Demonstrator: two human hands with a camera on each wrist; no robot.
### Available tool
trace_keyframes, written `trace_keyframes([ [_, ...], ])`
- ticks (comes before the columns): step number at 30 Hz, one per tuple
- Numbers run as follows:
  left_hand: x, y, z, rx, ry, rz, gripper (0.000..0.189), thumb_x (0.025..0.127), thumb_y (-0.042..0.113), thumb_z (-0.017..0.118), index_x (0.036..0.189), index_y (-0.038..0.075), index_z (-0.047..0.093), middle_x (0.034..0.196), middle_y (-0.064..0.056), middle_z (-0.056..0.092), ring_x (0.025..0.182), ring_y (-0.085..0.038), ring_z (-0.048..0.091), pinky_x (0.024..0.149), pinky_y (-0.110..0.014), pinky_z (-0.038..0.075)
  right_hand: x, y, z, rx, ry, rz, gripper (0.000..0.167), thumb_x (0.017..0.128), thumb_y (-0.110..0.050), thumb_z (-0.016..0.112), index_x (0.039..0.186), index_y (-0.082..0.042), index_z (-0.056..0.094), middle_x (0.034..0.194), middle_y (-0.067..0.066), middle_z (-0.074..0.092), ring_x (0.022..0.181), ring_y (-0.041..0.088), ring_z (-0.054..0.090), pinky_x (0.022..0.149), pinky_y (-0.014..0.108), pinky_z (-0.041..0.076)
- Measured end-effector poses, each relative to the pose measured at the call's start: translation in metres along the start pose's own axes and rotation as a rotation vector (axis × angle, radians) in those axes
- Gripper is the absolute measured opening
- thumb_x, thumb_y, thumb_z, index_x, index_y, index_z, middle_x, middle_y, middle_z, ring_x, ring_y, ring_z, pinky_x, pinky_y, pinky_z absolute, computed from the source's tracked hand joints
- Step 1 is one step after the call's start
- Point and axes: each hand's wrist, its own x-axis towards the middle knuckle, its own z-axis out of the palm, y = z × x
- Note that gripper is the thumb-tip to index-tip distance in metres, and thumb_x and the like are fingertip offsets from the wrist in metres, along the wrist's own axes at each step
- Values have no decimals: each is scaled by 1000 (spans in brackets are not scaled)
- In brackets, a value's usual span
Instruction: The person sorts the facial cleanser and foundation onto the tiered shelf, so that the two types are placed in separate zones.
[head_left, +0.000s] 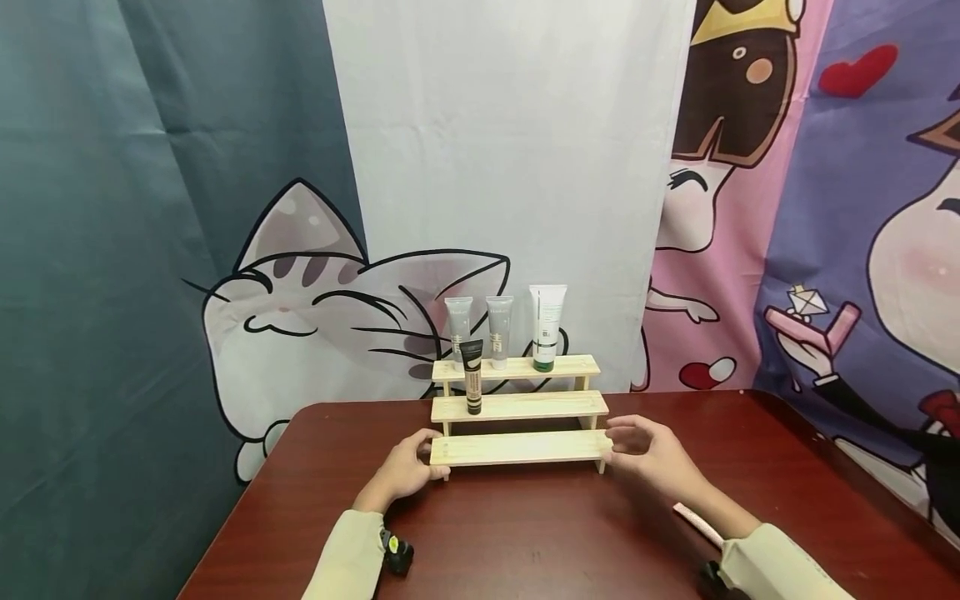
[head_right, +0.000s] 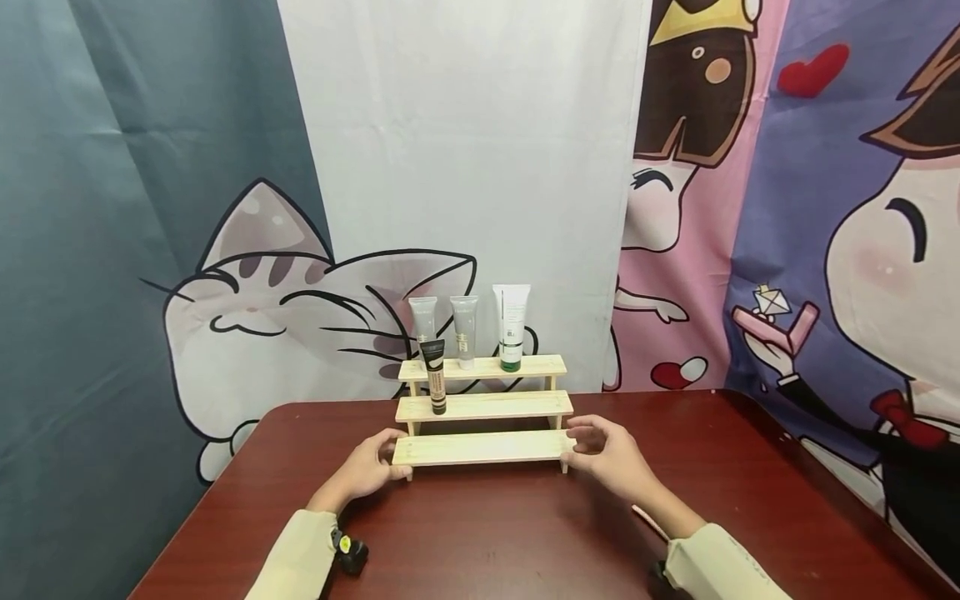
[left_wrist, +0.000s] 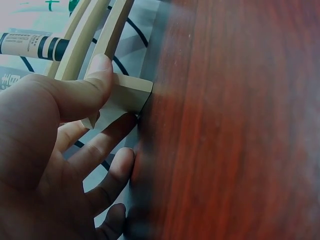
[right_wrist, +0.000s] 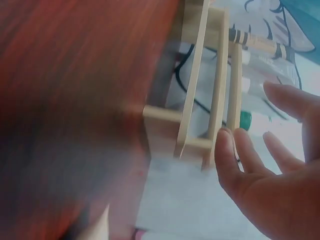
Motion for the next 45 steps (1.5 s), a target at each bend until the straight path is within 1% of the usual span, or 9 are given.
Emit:
trace_keyframes([
  [4, -2, -2, 0, -1, 12, -19, 53, 77, 13, 85, 124, 7, 60, 105, -9, 71, 95, -22, 62, 87, -47, 46, -9, 4, -16, -30, -39, 32, 45, 78, -7, 84, 118, 3, 64, 109, 24, 69, 91, 30, 70, 73, 27, 55],
  [10, 1, -2, -2, -12, 25, -32, 53, 76, 12, 86, 123, 8, 61, 105, -8, 71, 96, -22, 62, 88, -47, 46, -19, 12, -41, -110, -110, 61, 43, 79, -10, 83, 116, 3, 64, 109, 26, 67, 94, 36, 69, 69, 29, 55],
  [15, 1, -1, -3, -12, 24, -36, 53, 76, 13, 86, 123, 7, 61, 106, -9, 71, 96, -22, 62, 89, -47, 46, -29, 21, -58, -55, -232, 102, 46, 83, -7, 79, 121, 8, 59, 112, 28, 64, 92, 29, 68, 66, 34, 56],
  [18, 1, -1, -3, -8, 25, -34, 53, 76, 13, 86, 123, 7, 61, 105, -8, 71, 95, -21, 62, 88, -46, 46, -35, 29, -69, -69, -276, 86, 46, 84, -7, 78, 122, 9, 58, 110, 26, 65, 92, 24, 68, 67, 32, 55],
  [22, 2, 0, -3, -18, 26, -24, 52, 76, 13, 86, 122, 8, 62, 103, -7, 71, 93, -19, 62, 87, -44, 46, -43, 41, -82, -134, -273, 31, 44, 83, -5, 78, 119, 10, 59, 106, 23, 68, 92, 17, 68, 71, 25, 53],
  [25, 2, 0, -3, -27, 22, -18, 52, 76, 12, 86, 121, 8, 62, 103, -7, 72, 92, -19, 62, 87, -44, 46, -48, 48, -91, -127, -279, 30, 44, 82, 0, 76, 119, 14, 57, 103, 24, 67, 90, 15, 67, 70, 25, 53],
  [32, 2, -2, -2, -34, 13, -4, 52, 76, 12, 86, 121, 6, 61, 102, -7, 72, 92, -19, 62, 86, -42, 46, -56, 56, -99, -98, -343, 73, 49, 80, -1, 78, 118, 18, 53, 105, 25, 64, 87, 8, 63, 69, 25, 53],
  [38, 5, -3, -2, -35, 12, 17, 52, 77, 13, 85, 122, 5, 61, 104, -10, 71, 93, -21, 63, 86, -43, 46, -60, 56, -101, -32, -406, 118, 56, 76, 1, 79, 118, 22, 49, 98, 20, 61, 81, 10, 60, 62, 29, 53],
  [45, 5, -1, 1, -35, 18, -16, 51, 75, 11, 86, 120, 7, 62, 102, -6, 72, 93, -19, 63, 87, -43, 46, -61, 55, -102, -67, -393, 168, 55, 73, 0, 82, 115, 21, 52, 89, 13, 60, 74, 10, 57, 60, 27, 50],
])
